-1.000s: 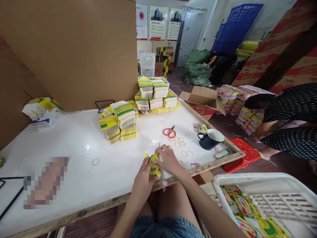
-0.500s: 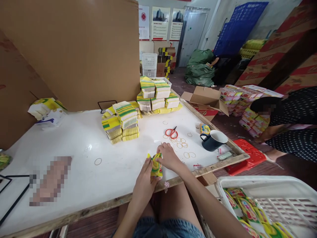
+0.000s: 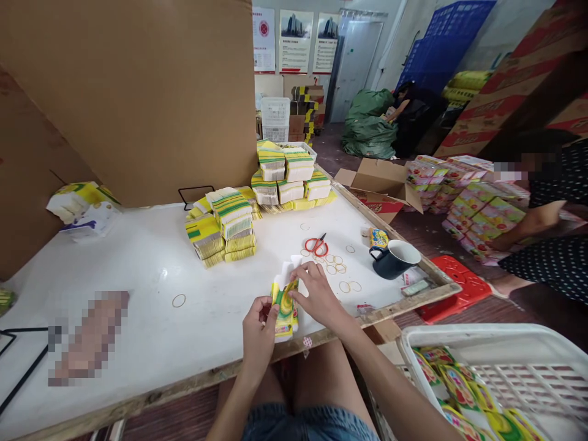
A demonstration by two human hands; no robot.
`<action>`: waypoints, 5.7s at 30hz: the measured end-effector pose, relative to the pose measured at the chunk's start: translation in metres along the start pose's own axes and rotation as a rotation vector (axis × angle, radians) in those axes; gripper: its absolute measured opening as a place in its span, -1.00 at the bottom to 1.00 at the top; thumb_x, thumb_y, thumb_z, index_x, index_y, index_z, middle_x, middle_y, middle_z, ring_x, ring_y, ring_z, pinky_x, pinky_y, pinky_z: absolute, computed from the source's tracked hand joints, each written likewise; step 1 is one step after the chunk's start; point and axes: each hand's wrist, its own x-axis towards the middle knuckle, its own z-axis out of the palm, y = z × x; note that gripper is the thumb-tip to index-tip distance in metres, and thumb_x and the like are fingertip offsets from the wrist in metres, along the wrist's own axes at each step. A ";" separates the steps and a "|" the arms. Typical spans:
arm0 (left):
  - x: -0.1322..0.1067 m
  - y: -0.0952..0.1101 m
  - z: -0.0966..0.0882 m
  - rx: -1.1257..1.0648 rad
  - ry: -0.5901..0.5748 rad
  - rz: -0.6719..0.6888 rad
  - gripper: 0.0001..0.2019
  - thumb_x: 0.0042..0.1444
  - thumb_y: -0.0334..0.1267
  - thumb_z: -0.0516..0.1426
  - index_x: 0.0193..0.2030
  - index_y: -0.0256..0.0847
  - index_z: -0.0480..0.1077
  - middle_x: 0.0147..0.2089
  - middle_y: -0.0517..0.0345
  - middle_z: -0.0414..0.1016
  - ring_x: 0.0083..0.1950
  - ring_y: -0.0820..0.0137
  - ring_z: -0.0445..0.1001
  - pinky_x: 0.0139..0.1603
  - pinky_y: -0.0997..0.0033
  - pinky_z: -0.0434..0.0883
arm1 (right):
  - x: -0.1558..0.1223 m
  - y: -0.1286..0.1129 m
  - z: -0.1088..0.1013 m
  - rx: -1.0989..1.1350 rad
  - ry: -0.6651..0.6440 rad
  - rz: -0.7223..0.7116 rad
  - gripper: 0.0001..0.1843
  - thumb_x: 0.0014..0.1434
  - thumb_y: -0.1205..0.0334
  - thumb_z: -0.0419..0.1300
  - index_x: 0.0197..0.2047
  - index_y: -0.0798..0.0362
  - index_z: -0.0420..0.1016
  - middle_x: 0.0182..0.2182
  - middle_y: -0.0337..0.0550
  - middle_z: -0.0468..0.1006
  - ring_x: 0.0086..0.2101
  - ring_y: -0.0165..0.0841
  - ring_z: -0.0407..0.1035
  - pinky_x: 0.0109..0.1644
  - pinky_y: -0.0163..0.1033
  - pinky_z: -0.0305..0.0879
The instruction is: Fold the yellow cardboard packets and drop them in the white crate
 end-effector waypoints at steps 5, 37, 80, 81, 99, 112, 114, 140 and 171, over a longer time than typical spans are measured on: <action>-0.006 0.023 -0.001 -0.233 -0.005 -0.075 -0.81 0.10 -0.12 0.22 -0.30 -0.21 0.40 -0.46 0.26 0.47 -0.41 0.42 0.42 -0.35 0.47 0.38 | -0.022 -0.020 -0.006 0.076 0.021 -0.094 -0.67 0.17 0.43 0.23 -0.03 -0.09 0.47 0.12 -0.11 0.36 0.04 -0.06 0.16 0.13 0.06 0.12; -0.042 0.020 -0.004 -0.491 -0.167 -0.302 -0.53 -0.02 -0.22 0.35 0.00 -0.16 0.29 -0.21 0.13 0.64 -0.18 0.26 0.60 -0.20 0.40 0.48 | -0.078 -0.021 0.016 0.760 0.242 0.345 -0.84 0.28 0.10 0.14 -0.17 -0.01 0.32 -0.39 -0.24 0.44 -0.41 -0.36 0.32 -0.32 -0.30 0.29; -0.055 0.039 -0.019 -0.344 -0.641 -0.216 -0.55 0.21 -0.24 0.16 0.20 -0.08 0.14 0.04 -0.05 0.56 0.06 0.14 0.53 0.02 0.21 0.42 | -0.088 -0.027 -0.014 0.444 -0.195 0.316 -0.57 0.06 0.39 0.14 0.01 -0.04 0.20 -0.55 -0.43 0.32 -0.53 -0.36 0.26 -0.41 -0.32 0.10; -0.054 0.040 -0.018 -0.343 -0.638 -0.213 -0.55 0.22 -0.24 0.16 0.21 -0.08 0.14 0.05 -0.06 0.56 0.07 0.14 0.52 0.03 0.20 0.42 | -0.088 -0.028 -0.014 0.417 -0.181 0.328 -0.58 0.06 0.40 0.14 -0.01 -0.04 0.20 -0.55 -0.43 0.33 -0.52 -0.35 0.27 -0.40 -0.31 0.11; -0.026 0.022 0.000 0.151 -0.377 0.113 -0.63 0.18 -0.28 0.11 0.14 -0.11 0.35 0.25 -0.06 0.38 0.30 0.14 0.29 0.34 0.05 0.17 | -0.138 0.028 -0.095 0.137 0.115 0.374 -0.80 0.17 0.03 0.17 -0.39 -0.06 0.48 -0.39 -0.12 0.52 -0.36 -0.18 0.39 -0.30 -0.13 0.27; 0.000 -0.031 -0.006 0.533 -0.219 0.256 -0.49 -0.03 -0.46 0.12 0.13 -0.29 0.26 0.14 -0.17 0.36 0.23 0.01 0.26 0.26 -0.06 0.20 | -0.017 0.002 0.011 -0.032 -0.047 0.185 -0.62 0.04 0.31 0.36 -0.06 0.00 0.41 -0.11 -0.06 0.42 -0.05 -0.13 0.28 0.05 -0.08 0.25; 0.000 -0.032 -0.006 0.553 -0.202 0.267 -0.50 -0.05 -0.46 0.12 0.11 -0.30 0.28 0.14 -0.19 0.36 0.23 -0.01 0.26 0.25 -0.08 0.21 | 0.000 0.003 0.025 -0.063 -0.075 0.178 -0.59 -0.03 0.29 0.40 -0.10 0.03 0.42 -0.14 -0.03 0.40 -0.08 -0.09 0.26 0.01 -0.04 0.25; -0.008 -0.002 -0.008 0.248 -0.033 0.182 -0.93 0.13 -0.25 0.12 -0.28 -0.15 0.40 -0.23 0.08 0.31 -0.10 0.13 0.30 -0.02 0.10 0.25 | -0.021 -0.014 0.007 0.069 0.025 -0.024 -0.69 0.02 0.48 0.32 -0.19 0.01 0.40 -0.14 -0.09 0.36 -0.11 -0.13 0.20 0.03 -0.03 0.20; -0.019 0.028 -0.016 -0.562 -0.546 -0.392 -0.58 -0.02 -0.05 0.33 -0.08 -0.27 0.56 -0.26 -0.04 0.66 -0.20 0.14 0.61 -0.14 0.24 0.50 | -0.048 -0.024 -0.034 0.425 -0.021 -0.010 -0.80 0.10 0.50 0.27 -0.35 0.00 0.43 -0.16 -0.18 0.39 -0.05 -0.23 0.23 0.06 -0.14 0.17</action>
